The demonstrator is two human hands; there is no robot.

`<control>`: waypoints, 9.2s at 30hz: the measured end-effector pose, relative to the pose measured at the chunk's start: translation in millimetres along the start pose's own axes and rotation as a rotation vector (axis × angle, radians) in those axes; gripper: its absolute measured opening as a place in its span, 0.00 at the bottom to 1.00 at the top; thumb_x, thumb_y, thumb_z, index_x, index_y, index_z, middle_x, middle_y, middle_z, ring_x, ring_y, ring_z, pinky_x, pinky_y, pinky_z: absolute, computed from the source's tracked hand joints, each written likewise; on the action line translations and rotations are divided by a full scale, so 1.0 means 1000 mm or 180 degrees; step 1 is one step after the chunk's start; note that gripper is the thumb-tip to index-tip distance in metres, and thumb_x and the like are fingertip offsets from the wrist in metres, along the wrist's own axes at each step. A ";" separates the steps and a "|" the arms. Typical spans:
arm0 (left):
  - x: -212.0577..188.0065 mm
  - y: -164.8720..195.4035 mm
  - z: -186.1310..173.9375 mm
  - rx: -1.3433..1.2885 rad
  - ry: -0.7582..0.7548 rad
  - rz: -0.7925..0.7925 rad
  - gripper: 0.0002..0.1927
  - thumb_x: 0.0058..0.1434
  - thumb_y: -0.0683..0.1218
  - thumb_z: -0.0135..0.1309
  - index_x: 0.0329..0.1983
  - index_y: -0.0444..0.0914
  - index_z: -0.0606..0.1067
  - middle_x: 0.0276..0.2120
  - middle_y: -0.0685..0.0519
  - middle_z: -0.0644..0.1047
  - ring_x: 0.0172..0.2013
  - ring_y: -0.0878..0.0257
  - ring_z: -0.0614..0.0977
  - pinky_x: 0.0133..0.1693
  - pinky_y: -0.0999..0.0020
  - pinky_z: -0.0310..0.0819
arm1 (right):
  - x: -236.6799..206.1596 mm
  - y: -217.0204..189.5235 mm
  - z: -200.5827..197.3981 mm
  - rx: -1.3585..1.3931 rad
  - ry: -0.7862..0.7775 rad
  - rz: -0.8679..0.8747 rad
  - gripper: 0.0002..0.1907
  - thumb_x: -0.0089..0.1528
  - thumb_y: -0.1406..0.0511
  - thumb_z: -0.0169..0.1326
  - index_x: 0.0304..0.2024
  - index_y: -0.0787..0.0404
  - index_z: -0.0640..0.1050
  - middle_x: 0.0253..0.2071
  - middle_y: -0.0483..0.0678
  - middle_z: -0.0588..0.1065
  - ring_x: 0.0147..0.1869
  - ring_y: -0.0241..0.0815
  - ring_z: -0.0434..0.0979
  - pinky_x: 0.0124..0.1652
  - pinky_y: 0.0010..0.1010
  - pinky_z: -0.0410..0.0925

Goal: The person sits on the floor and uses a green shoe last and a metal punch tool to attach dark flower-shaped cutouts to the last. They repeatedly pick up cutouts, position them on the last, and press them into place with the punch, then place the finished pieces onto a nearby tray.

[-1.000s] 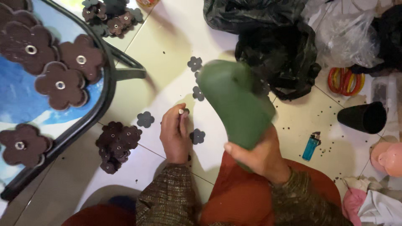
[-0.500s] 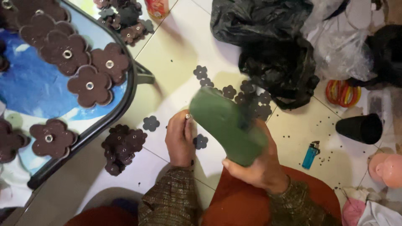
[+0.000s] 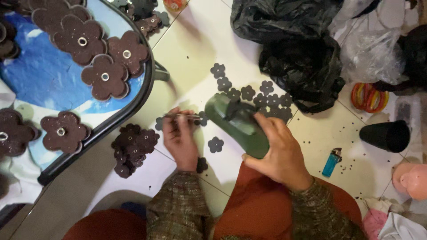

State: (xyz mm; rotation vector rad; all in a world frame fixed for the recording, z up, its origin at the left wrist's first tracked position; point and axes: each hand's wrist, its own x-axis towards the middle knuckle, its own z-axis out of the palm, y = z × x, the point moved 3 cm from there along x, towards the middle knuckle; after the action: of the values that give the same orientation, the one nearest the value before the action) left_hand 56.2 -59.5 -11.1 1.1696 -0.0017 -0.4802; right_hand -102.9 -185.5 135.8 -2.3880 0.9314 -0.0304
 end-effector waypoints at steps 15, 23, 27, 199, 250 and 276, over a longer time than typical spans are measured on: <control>-0.025 0.012 -0.030 0.0010 0.0528 0.0134 0.16 0.74 0.43 0.47 0.62 0.33 0.68 0.50 0.49 0.77 0.51 0.61 0.80 0.54 0.62 0.80 | 0.013 0.005 0.024 -0.0582 -0.0307 0.0037 0.53 0.43 0.59 0.70 0.71 0.45 0.64 0.50 0.58 0.69 0.53 0.58 0.71 0.52 0.46 0.68; -0.048 0.010 -0.014 0.0488 0.0237 -0.0273 0.15 0.71 0.43 0.48 0.58 0.33 0.72 0.47 0.51 0.80 0.48 0.64 0.82 0.52 0.64 0.82 | 0.013 0.001 0.017 -0.0842 0.0127 0.0142 0.52 0.42 0.57 0.71 0.69 0.45 0.67 0.50 0.60 0.69 0.54 0.62 0.72 0.49 0.47 0.68; -0.058 0.005 -0.004 0.0729 -0.0202 -0.0349 0.16 0.71 0.42 0.49 0.60 0.33 0.72 0.45 0.51 0.80 0.46 0.65 0.81 0.49 0.68 0.79 | 0.014 0.016 0.010 -0.0361 0.0058 0.0570 0.52 0.44 0.55 0.69 0.70 0.47 0.66 0.51 0.57 0.70 0.54 0.57 0.74 0.50 0.44 0.70; -0.020 0.050 -0.023 0.1940 0.0627 0.0168 0.16 0.75 0.46 0.47 0.59 0.31 0.71 0.35 0.51 0.79 0.32 0.67 0.78 0.34 0.71 0.74 | 0.004 -0.007 0.029 0.0027 0.0016 -0.0405 0.52 0.43 0.58 0.70 0.70 0.45 0.65 0.52 0.60 0.69 0.53 0.58 0.73 0.47 0.45 0.70; 0.001 0.000 0.014 0.0303 -0.0093 -0.0092 0.12 0.75 0.41 0.43 0.60 0.35 0.65 0.51 0.48 0.75 0.51 0.62 0.79 0.55 0.62 0.80 | 0.020 0.020 0.012 -0.0340 -0.0124 0.1088 0.54 0.44 0.53 0.68 0.72 0.41 0.62 0.50 0.53 0.68 0.53 0.52 0.73 0.49 0.43 0.70; -0.013 0.022 0.036 0.1436 -0.0092 -0.0180 0.11 0.72 0.40 0.48 0.55 0.34 0.74 0.46 0.51 0.79 0.44 0.66 0.79 0.46 0.70 0.75 | 0.019 0.018 0.011 -0.0236 -0.0057 0.1005 0.53 0.43 0.54 0.70 0.71 0.42 0.64 0.49 0.54 0.69 0.53 0.53 0.73 0.49 0.43 0.70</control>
State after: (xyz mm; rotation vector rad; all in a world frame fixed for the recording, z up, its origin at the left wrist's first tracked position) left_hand 43.6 -80.2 26.1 1.6077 -0.1069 -0.5637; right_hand -96.8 -203.0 114.1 -2.2750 1.3100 0.1480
